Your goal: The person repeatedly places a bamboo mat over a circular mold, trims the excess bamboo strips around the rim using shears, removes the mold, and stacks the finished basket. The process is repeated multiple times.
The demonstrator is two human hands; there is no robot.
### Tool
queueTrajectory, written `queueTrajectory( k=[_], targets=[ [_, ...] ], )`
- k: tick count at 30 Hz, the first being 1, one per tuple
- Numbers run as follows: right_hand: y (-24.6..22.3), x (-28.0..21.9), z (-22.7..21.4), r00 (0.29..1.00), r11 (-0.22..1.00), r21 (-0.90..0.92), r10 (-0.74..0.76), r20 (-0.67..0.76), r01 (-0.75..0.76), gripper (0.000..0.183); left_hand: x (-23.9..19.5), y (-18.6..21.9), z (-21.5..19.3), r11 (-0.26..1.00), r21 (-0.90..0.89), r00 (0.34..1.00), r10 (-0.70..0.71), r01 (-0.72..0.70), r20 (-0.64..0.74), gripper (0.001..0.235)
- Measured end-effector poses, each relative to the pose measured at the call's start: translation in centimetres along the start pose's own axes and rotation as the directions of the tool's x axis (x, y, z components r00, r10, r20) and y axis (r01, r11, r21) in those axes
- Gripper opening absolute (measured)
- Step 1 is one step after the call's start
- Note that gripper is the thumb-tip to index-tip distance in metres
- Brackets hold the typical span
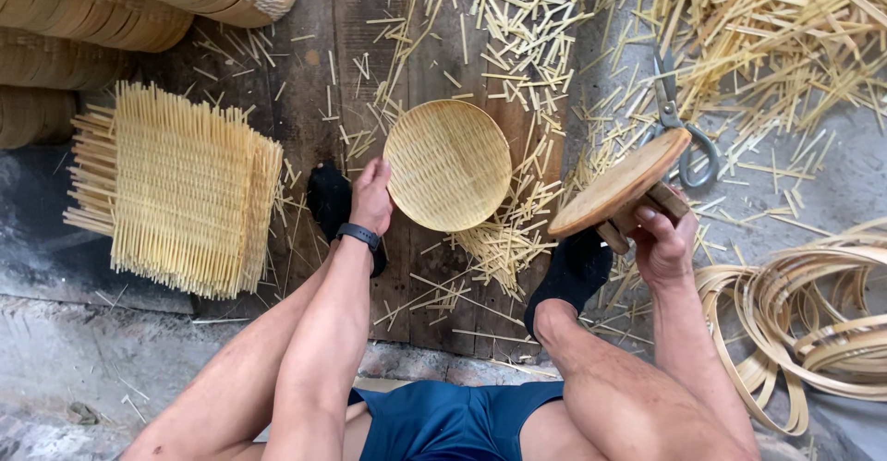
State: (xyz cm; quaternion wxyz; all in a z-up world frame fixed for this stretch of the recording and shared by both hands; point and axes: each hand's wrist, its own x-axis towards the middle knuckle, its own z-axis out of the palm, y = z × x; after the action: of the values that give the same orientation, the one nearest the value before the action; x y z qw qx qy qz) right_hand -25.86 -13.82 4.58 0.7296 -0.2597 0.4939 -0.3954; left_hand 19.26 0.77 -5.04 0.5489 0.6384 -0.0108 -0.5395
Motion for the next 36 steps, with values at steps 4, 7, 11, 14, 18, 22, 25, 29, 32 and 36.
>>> queueTrajectory(
  k=[4,7,11,14,18,22,25,29,32,36],
  targets=[
    [0.0,0.2,-0.5,1.0,0.998,-0.054,0.013,-0.012,-0.013,0.06,0.1,1.3,0.6,0.596,0.8,0.932,0.322,-0.065,-0.164,0.028],
    [-0.1,0.0,-0.7,1.0,0.998,-0.054,0.013,-0.027,-0.015,0.063,2.4,4.1,2.7,0.424,0.864,0.884,0.464,-0.272,0.05,0.038],
    [-0.4,-0.3,-0.5,0.999,0.999,-0.036,0.006,-0.035,-0.007,0.062,5.8,6.6,5.5,0.407,0.86,0.92,0.359,-0.306,0.157,0.031],
    [-0.6,-0.3,-0.4,1.0,0.997,-0.08,0.017,-0.008,-0.018,0.058,6.7,7.0,6.1,0.493,0.858,0.978,0.2,-0.144,0.049,0.021],
    [-0.7,-0.7,-0.7,1.0,0.999,-0.053,0.011,-0.012,-0.011,0.059,6.6,5.7,5.7,0.481,0.856,0.951,0.307,-0.189,0.038,0.02],
    [-0.4,-0.4,-0.4,0.999,0.998,-0.062,0.025,-0.025,-0.027,0.063,6.5,5.4,5.3,0.499,0.823,0.922,0.38,-0.269,0.071,0.021],
    [-0.3,-0.6,-0.7,1.0,0.996,-0.086,0.019,-0.02,-0.02,0.067,5.2,5.4,4.9,0.473,0.835,0.9,0.432,-0.281,0.058,0.02],
    [0.3,-0.7,-1.1,1.0,0.995,-0.094,0.021,-0.006,-0.022,0.071,1.0,4.8,3.5,0.51,0.842,0.953,0.125,0.176,-0.275,0.041],
    [0.9,-0.7,-1.6,0.999,0.99,-0.138,0.034,0.004,-0.033,0.069,-3.9,1.8,2.3,0.64,0.715,0.959,-0.197,0.282,-0.202,0.027],
    [1.0,-0.5,-2.3,0.999,0.991,-0.128,0.032,-0.037,-0.036,0.068,-6.0,-0.8,2.0,0.807,0.396,0.898,-0.406,0.439,-0.168,0.027]
  ],
)
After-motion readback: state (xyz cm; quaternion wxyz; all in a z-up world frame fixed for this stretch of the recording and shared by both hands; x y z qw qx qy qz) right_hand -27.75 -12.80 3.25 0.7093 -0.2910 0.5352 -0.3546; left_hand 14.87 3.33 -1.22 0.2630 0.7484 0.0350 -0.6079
